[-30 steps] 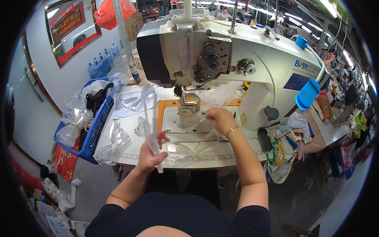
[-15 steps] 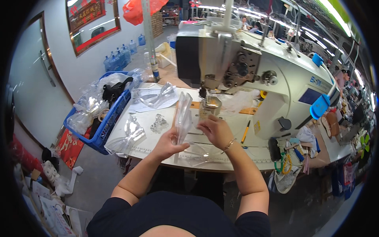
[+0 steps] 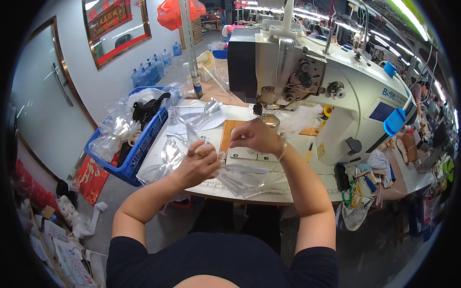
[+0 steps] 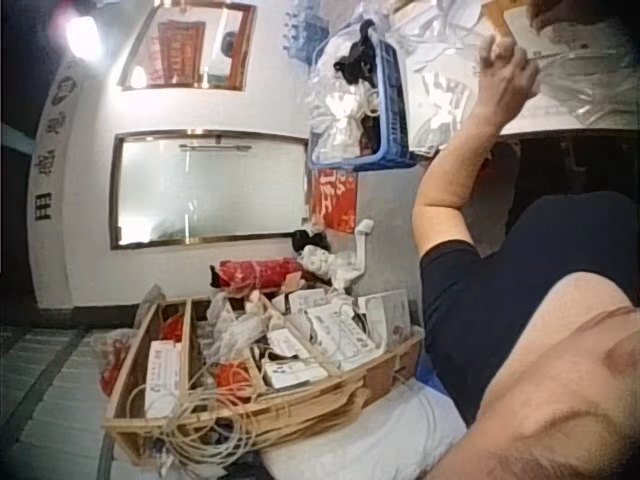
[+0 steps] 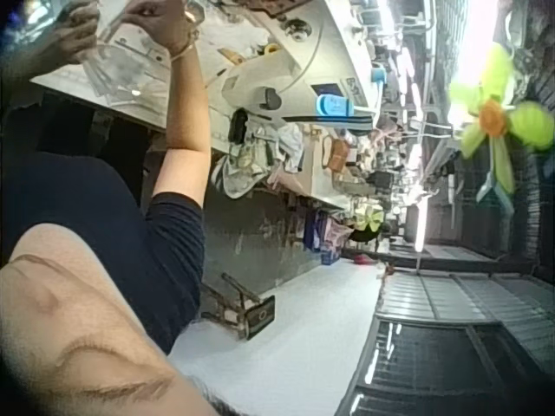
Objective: The person assembles small transparent plastic components by hand, aligning and joining them at a workbench. They repeatedly pick up parts, fit them together, and place the assembled units on the table.
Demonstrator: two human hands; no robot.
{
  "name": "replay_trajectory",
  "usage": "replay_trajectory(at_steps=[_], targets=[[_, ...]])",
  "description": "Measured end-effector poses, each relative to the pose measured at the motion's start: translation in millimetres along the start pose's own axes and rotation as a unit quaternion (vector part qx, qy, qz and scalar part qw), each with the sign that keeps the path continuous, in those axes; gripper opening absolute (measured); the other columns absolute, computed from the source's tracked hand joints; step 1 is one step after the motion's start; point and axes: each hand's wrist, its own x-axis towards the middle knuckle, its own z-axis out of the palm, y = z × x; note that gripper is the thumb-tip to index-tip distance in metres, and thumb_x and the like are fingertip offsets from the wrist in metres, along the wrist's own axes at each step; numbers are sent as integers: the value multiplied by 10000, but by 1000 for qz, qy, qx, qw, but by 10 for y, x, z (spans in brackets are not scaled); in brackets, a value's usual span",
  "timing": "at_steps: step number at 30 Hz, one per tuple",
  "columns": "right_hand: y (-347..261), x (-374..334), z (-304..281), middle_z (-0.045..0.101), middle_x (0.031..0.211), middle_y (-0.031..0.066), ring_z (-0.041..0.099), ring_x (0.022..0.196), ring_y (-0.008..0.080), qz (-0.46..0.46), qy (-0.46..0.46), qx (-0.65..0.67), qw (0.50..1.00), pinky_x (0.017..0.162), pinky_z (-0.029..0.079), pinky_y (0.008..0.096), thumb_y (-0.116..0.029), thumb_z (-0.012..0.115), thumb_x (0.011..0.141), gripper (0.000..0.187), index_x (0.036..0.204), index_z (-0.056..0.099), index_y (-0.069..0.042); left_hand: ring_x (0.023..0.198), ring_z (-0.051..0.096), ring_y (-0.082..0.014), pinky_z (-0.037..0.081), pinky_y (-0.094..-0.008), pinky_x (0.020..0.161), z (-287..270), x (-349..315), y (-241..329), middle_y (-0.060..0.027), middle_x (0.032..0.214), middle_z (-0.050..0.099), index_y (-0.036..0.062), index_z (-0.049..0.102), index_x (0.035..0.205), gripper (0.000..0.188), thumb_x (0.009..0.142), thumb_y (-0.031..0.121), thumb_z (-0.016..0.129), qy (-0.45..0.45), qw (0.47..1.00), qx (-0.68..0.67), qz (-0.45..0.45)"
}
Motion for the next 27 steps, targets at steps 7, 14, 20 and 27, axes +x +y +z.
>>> replay_trajectory(at_steps=[7, 14, 20, 27], targets=[[-32, -300, 1443, 635, 775, 100, 634, 722, 292, -32, 71, -186, 979, 635, 510, 388, -131, 598, 823, 103, 879, 649, -61, 939, 591, -277, 329, -395, 949, -109, -161, -256, -98, 863, 608, 41, 590, 906, 498, 570, 313, 838, -136, 944, -81, -291], [-490, -200, 804, 588, 753, 91, 612, 728, 295, -26, 20, -314, 949, 631, 498, 400, -54, 567, 774, 57, 819, 596, -73, 1085, 538, -295, 264, -418, 1029, -268, -192, -331, -137, 943, 607, 80, 640, 947, 442, 588, 263, 821, -250, 952, -121, -133], [-676, -145, 907, 623, 838, 105, 648, 826, 300, -75, -208, -303, 927, 713, 527, 422, -59, 538, 800, 123, 881, 631, -68, 1122, 499, -331, 250, -442, 1012, 15, -182, -183, -173, 1055, 571, 41, 633, 984, 236, 768, 136, 615, -276, 936, 113, -188], [239, 220, 237, 675, 799, 76, 630, 693, 151, 48, -59, 133, 988, 648, 486, 281, -144, 648, 886, 109, 895, 710, -55, 1093, 480, -319, 312, -403, 1014, -91, -225, -164, -131, 1008, 517, 78, 549, 906, 310, 662, 131, 733, 10, 989, -125, -78]])
